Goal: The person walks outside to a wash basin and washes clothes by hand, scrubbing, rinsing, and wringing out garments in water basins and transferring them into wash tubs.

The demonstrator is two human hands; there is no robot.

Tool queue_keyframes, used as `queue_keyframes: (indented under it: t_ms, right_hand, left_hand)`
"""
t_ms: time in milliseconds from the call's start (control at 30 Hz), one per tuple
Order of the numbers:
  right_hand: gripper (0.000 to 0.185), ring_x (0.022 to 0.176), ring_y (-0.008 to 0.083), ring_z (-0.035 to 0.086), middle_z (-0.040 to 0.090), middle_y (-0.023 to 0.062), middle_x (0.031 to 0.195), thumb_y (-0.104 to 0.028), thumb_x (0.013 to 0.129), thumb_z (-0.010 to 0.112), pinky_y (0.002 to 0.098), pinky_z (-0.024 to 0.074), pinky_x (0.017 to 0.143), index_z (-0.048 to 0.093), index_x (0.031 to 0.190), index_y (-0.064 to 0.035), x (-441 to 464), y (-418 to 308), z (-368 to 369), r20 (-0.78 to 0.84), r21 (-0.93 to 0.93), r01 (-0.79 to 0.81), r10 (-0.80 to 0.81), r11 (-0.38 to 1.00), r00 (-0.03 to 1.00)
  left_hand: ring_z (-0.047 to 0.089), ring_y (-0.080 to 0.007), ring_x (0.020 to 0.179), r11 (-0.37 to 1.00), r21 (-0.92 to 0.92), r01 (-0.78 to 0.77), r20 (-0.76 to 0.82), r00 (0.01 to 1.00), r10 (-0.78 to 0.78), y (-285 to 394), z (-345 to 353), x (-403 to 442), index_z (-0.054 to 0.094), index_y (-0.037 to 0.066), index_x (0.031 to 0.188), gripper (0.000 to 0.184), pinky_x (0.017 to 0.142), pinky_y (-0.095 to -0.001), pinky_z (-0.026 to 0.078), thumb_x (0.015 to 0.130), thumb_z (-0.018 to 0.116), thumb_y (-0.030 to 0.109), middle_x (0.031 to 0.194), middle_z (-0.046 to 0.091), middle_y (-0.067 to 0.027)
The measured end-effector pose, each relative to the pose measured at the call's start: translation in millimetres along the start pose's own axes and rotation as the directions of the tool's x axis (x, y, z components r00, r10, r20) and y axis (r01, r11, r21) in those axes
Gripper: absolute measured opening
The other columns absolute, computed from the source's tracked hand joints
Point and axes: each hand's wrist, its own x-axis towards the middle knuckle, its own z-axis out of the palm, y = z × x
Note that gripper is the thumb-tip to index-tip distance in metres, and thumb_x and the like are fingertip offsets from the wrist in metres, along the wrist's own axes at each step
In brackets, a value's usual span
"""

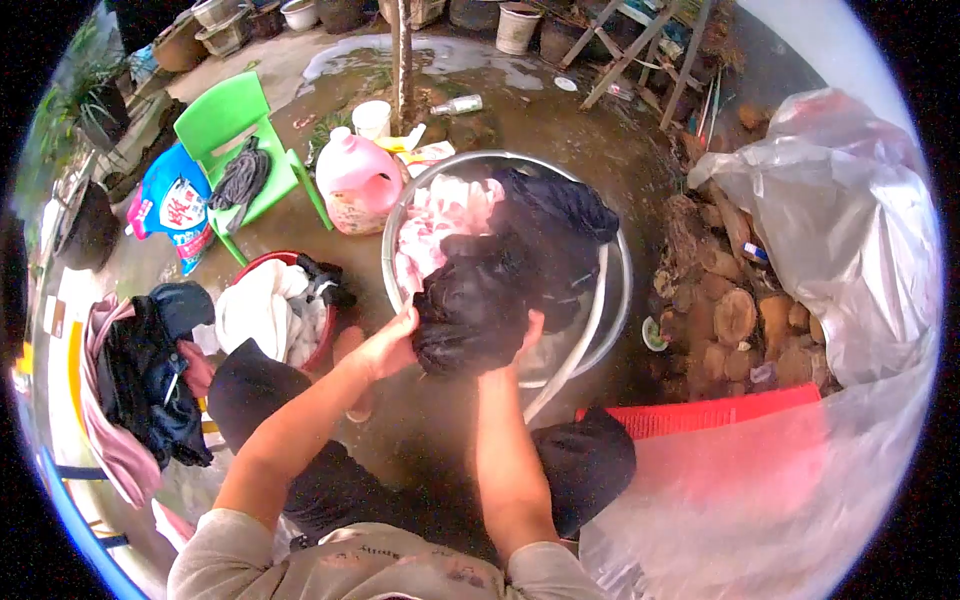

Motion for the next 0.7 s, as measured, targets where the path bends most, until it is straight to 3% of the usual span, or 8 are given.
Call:
queue_keyframes:
  t_ms: [100, 167, 233, 300, 467, 600, 633, 700]
  right_hand:
    - [0.059, 0.115, 0.0332, 0.052, 0.055, 0.0163, 0.126, -0.037, 0.078, 0.047, 0.0448, 0.0393, 0.102, 0.052, 0.125, -0.0014, 0.4, 4.5, 8.9, 0.058, -0.004, -0.072, 0.072, 0.997, 0.996]
    - [0.055, 0.114, 0.0322, 0.052, 0.057, 0.0165, 0.121, -0.033, 0.076, 0.048, 0.0437, 0.0393, 0.102, 0.053, 0.121, -0.0012, 0.8, 9.1, 31.4, 0.095, -0.05, -0.092, 0.097, 0.994, 0.991]
    - [0.053, 0.111, 0.0242, 0.05, 0.055, 0.0112, 0.12, -0.033, 0.068, 0.054, 0.0352, 0.0404, 0.092, 0.058, 0.112, -0.0035, 12.7, 8.7, -4.0, 0.033, -0.494, -0.135, 0.174, 0.859, 0.984]
    - [0.051, 0.119, 0.023, 0.047, 0.052, 0.0119, 0.129, -0.028, 0.065, 0.056, 0.0338, 0.0379, 0.096, 0.061, 0.107, -0.001, 25.2, 9.6, -6.1, 0.152, -0.879, 0.051, 0.179, 0.473, 0.972]
    - [0.056, 0.124, 0.0213, 0.044, 0.05, 0.009, 0.134, -0.028, 0.08, 0.067, 0.0338, 0.034, 0.101, 0.05, 0.13, -0.0075, 16.5, 31.0, -11.5, -0.082, -0.864, -0.144, 0.146, 0.482, 0.986]
    - [0.039, 0.106, 0.0184, 0.056, 0.06, 0.006, 0.118, -0.026, 0.084, 0.063, 0.0338, 0.0446, 0.082, 0.058, 0.12, -0.0127, 22.7, 30.1, -43.7, -0.365, -0.826, -0.333, 0.018, 0.455, 0.931]
    - [0.035, 0.104, 0.018, 0.057, 0.061, 0.0054, 0.115, -0.026, 0.084, 0.063, 0.0334, 0.0456, 0.079, 0.059, 0.117, -0.0125, 23.0, 30.3, -55.8, -0.403, -0.813, -0.358, -0.001, 0.46, 0.915]
    - [0.027, 0.093, 0.0162, 0.062, 0.065, 0.0029, 0.101, -0.026, 0.084, 0.063, 0.0316, 0.0474, 0.072, 0.062, 0.107, -0.012, 17.8, 25.1, -80.1, -0.469, -0.792, -0.358, -0.118, 0.495, 0.875]
  left_hand:
    - [0.028, -0.0259, 0.133, 0.955, 0.293, -0.047, -0.043, 0.997, 0.062, 3.6, 20.4, 0.9, -0.004, 0.013, 0.149, 0.116, 0.109, -0.041, 0.026, 0.073, 0.075, 0.049, 0.148, 0.024, -0.0108]
    - [0.039, -0.026, 0.125, 0.943, 0.319, -0.099, -0.145, 0.978, 0.152, 3.4, 23.7, 4.3, 0.013, 0.01, 0.146, 0.102, 0.103, -0.0408, 0.035, 0.071, 0.079, 0.034, 0.137, 0.038, -0.0118]
    - [0.048, -0.025, 0.116, 0.958, 0.255, -0.127, -0.242, 0.951, 0.191, 5.6, 20.2, 5.0, 0.03, 0.007, 0.139, 0.085, 0.099, -0.04, 0.04, 0.07, 0.078, 0.019, 0.125, 0.05, -0.0114]
    - [0.056, -0.0246, 0.107, 0.977, 0.189, -0.101, -0.339, 0.927, 0.162, 13.6, 5.0, 5.2, 0.038, 0.004, 0.132, 0.075, 0.096, -0.0378, 0.044, 0.067, 0.075, 0.002, 0.116, 0.056, -0.0112]
    - [0.061, -0.0276, 0.096, 0.983, 0.038, -0.179, -0.615, 0.772, 0.164, 63.8, -20.0, -18.1, 0.051, 0.007, 0.117, 0.049, 0.087, -0.0425, 0.051, 0.07, 0.065, 0.001, 0.103, 0.062, -0.0103]
    - [0.062, -0.0285, 0.089, 0.9, 0.027, -0.435, -0.706, 0.629, 0.325, 143.4, -61.3, -33.5, 0.058, 0.01, 0.103, 0.032, 0.079, -0.0457, 0.053, 0.071, 0.063, 0.007, 0.096, 0.062, -0.0097]
    - [0.06, -0.0259, 0.088, 0.655, 0.728, -0.203, -0.51, 0.479, 0.714, 169.2, -100.2, -45.9, 0.06, 0.009, 0.101, 0.03, 0.081, -0.044, 0.051, 0.072, 0.063, 0.01, 0.095, 0.063, -0.0079]
    - [0.061, -0.0274, 0.093, 0.59, 0.776, -0.224, -0.442, 0.475, 0.761, 237.1, -128.7, -43.9, 0.057, 0.006, 0.111, 0.038, 0.085, -0.0428, 0.049, 0.078, 0.064, 0.022, 0.1, 0.063, -0.0111]
